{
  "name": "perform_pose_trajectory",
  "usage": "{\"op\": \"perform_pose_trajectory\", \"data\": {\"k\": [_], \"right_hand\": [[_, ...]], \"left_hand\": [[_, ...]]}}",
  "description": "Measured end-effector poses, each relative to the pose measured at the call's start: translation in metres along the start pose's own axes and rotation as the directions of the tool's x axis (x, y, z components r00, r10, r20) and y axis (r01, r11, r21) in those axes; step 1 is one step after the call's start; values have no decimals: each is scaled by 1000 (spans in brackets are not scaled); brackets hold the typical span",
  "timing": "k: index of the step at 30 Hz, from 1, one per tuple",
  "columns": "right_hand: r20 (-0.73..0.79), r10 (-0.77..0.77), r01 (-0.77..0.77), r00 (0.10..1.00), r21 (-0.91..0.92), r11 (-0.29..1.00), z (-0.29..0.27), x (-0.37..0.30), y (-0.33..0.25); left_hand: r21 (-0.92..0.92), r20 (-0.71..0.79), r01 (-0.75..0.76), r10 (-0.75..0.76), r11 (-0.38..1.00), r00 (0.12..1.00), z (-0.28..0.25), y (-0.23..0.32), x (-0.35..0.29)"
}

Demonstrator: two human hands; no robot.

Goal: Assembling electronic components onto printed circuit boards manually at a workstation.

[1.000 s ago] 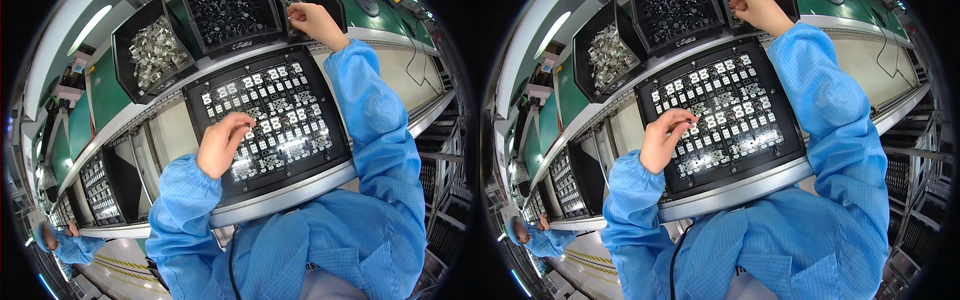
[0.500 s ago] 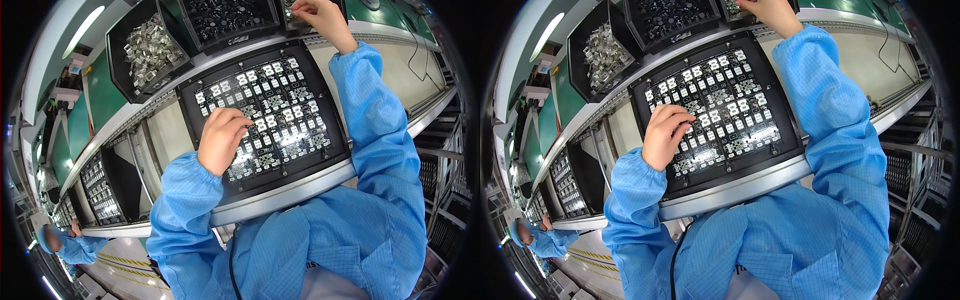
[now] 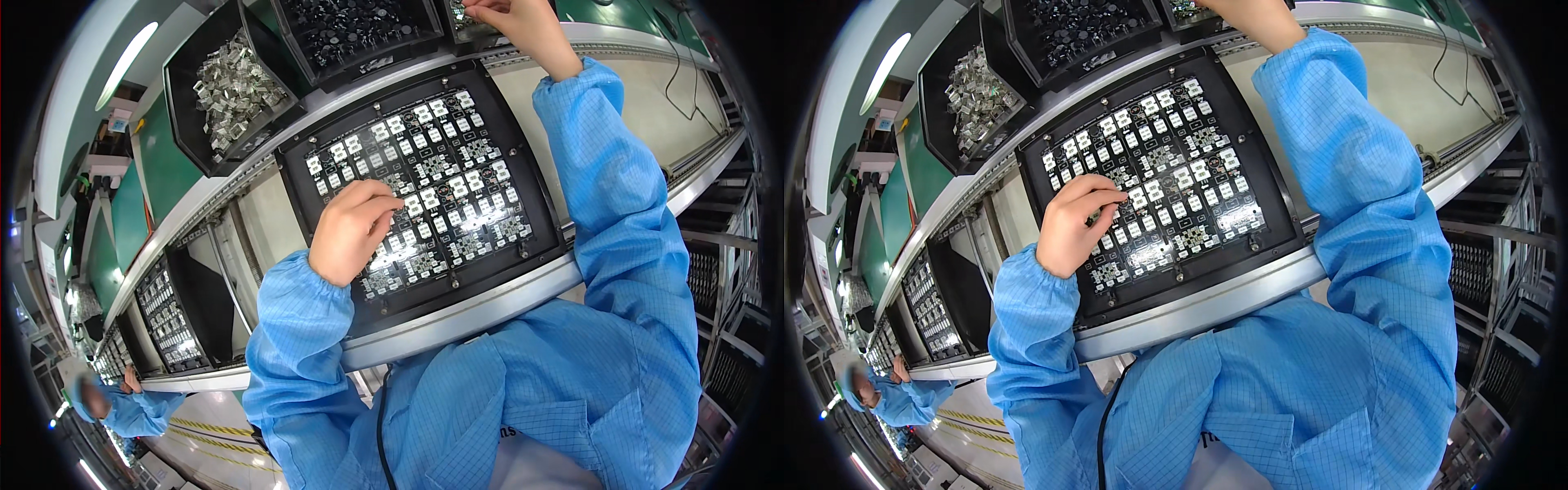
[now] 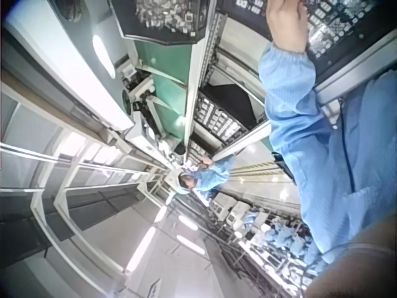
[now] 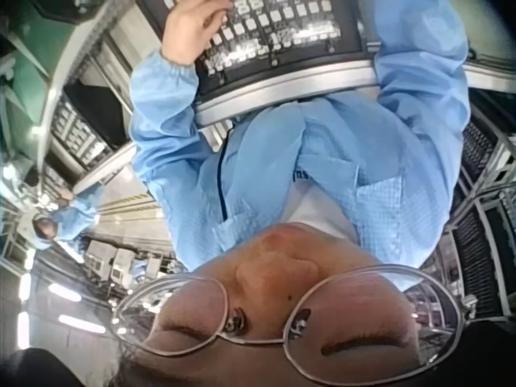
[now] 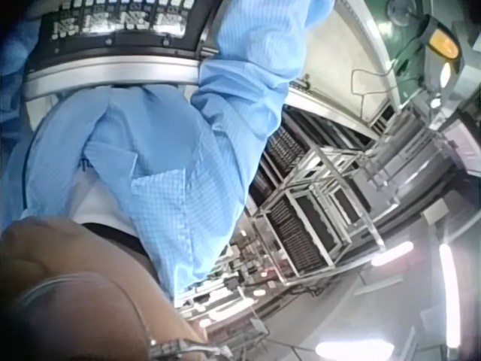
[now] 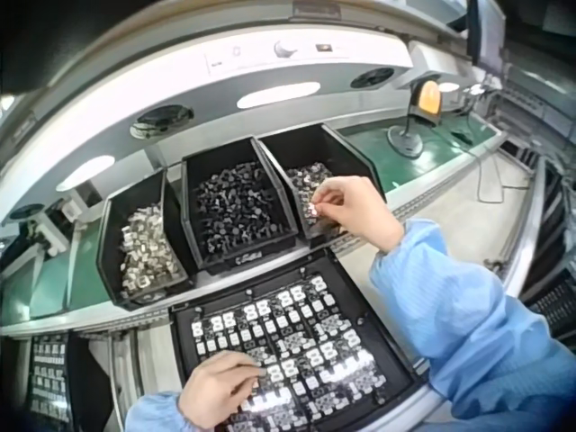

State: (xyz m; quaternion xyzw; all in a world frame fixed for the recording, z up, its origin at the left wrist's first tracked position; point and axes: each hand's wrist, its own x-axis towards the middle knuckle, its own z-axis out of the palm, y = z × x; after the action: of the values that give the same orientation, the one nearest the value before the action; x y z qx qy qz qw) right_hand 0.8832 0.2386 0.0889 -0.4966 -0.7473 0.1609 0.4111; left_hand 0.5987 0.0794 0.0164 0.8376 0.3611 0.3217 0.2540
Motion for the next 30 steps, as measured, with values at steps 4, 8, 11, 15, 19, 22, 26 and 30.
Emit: {"op": "perform_pose_trajectory", "data": {"k": [4, 8, 11, 15, 19, 22, 26, 30], "right_hand": [[12, 19, -19, 1000, 22, 1000, 1, 1, 3], [29, 35, -36, 999, 27, 999, -2, 2, 4], [23, 31, -31, 999, 5, 999, -2, 2, 3], [47, 78, -79, 996, 33, 996, -6, 3, 0], [30, 61, -65, 998, 153, 986, -16, 0, -6], [59, 50, -63, 997, 241, 969, -25, -9, -19], [177, -160, 138, 971, 131, 982, -23, -24, -27], [302, -203, 186, 931, 86, 979, -13, -35, -20]], "left_hand": [[-33, 42, 58, -56, 998, 998, -2, 0, 1], [-70, 105, 57, -49, 996, 993, -3, 0, 3], [-48, 133, 3, 3, 999, 991, -4, 0, 5], [19, 87, -6, 5, 1000, 996, 0, 3, 2], [293, -70, 154, -139, 943, 988, -22, 27, -1], [609, -327, 349, -175, 713, 929, -49, 11, -23], [474, -193, 533, -508, 701, 839, -32, 6, -45], [455, -152, 497, -486, 739, 861, -22, 6, -37]]}}
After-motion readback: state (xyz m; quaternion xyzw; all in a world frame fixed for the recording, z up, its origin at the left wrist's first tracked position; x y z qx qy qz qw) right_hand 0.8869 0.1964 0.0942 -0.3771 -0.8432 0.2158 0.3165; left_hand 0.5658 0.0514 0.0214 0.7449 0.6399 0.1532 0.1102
